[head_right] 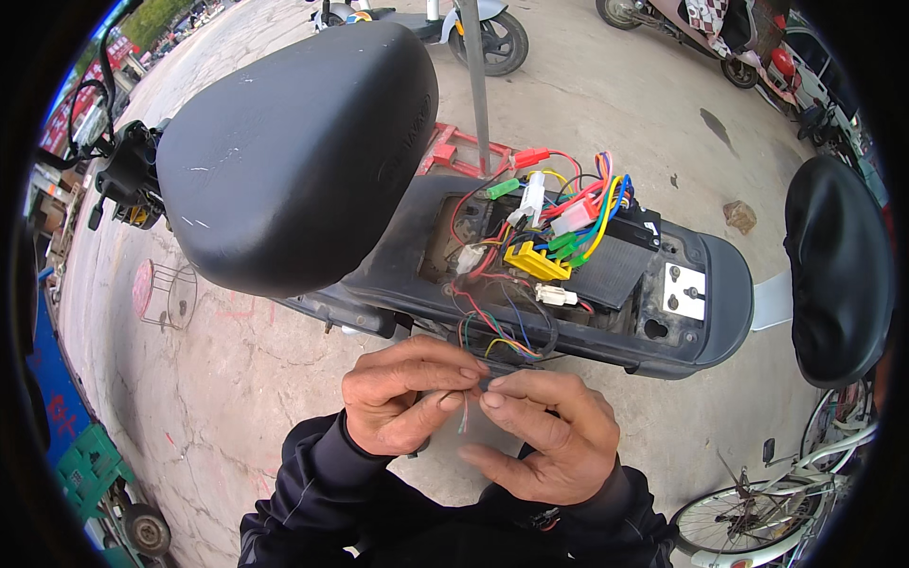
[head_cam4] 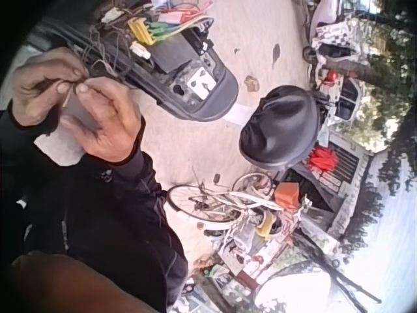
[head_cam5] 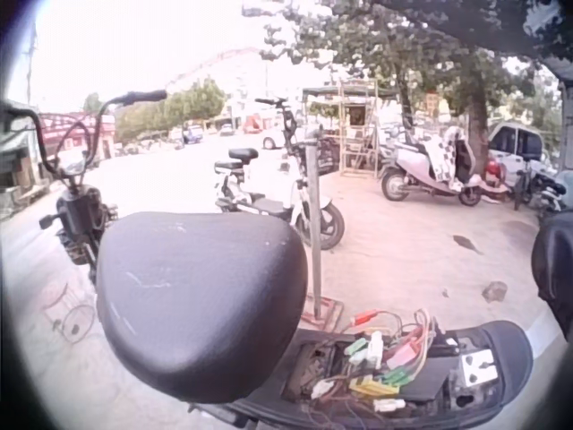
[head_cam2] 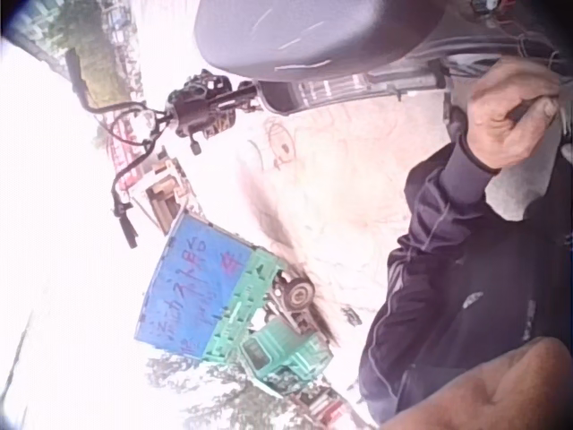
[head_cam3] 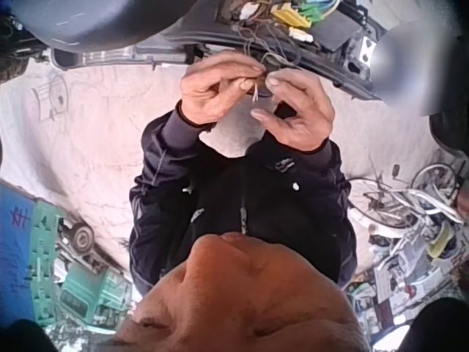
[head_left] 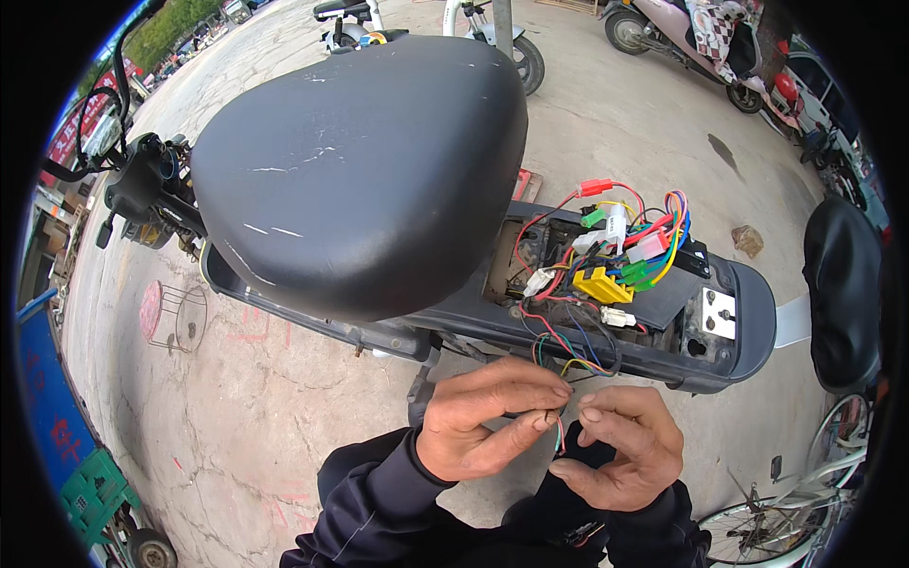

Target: The person works on the exposed wiring under the seat of an electric scooter, stripping and twisting wires, and connecting them to a yellow connector. The person uses wire strippers and pliers to prepare and join the wires.

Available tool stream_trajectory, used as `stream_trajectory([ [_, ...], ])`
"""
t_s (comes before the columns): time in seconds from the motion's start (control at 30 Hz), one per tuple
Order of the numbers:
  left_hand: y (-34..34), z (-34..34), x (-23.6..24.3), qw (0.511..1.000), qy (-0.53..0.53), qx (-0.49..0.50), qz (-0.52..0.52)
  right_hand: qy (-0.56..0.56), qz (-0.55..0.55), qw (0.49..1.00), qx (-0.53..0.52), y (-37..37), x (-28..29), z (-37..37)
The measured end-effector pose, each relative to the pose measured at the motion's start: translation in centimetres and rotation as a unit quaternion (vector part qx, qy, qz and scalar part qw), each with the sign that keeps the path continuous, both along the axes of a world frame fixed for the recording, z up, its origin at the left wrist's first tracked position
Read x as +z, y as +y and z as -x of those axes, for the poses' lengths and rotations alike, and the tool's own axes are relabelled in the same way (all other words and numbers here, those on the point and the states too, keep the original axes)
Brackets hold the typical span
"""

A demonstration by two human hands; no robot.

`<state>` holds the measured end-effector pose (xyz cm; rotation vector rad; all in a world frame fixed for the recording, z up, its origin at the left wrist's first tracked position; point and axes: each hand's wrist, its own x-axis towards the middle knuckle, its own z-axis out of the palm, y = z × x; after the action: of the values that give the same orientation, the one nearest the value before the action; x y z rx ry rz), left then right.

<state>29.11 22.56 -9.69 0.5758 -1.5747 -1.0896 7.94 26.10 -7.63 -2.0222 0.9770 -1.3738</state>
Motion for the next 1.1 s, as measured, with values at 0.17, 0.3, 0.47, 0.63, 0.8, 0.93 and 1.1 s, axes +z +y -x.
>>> stream_trajectory([
  [0.17, 0.1, 0.6, 0.4, 0.998, -0.032, 0.03, 0.042, 0.004, 0.003, 1.0, -0.017, -0.8, 0.5, -0.8],
  [0.3, 0.0, 0.9, 0.3, 0.992, -0.074, 0.053, 0.088, -0.05, -0.04, 0.997, -0.052, -0.3, 0.4, -1.3],
  [0.47, 0.1, 1.1, -0.2, 0.987, -0.108, 0.102, 0.065, -0.211, -0.096, 0.969, -0.085, 0.0, 0.2, -0.1],
  [0.63, -0.1, 1.3, -0.7, 0.986, -0.102, 0.123, 0.042, -0.145, -0.125, 0.979, -0.075, 0.0, 0.6, 0.7],
  [0.8, 0.2, 1.3, -0.6, 0.983, -0.127, 0.118, 0.063, -0.13, -0.126, 0.982, -0.062, 0.1, 0.6, -1.2],
  [0.93, 0.6, 0.9, -0.9, 0.979, -0.152, 0.119, 0.06, -0.208, -0.1, 0.97, -0.076, 0.1, 0.6, -0.9],
  [1.1, 1.0, -0.3, -1.8, 0.977, -0.18, 0.11, 0.033, -0.198, -0.134, 0.97, -0.034, 0.9, -0.2, -0.7],
])
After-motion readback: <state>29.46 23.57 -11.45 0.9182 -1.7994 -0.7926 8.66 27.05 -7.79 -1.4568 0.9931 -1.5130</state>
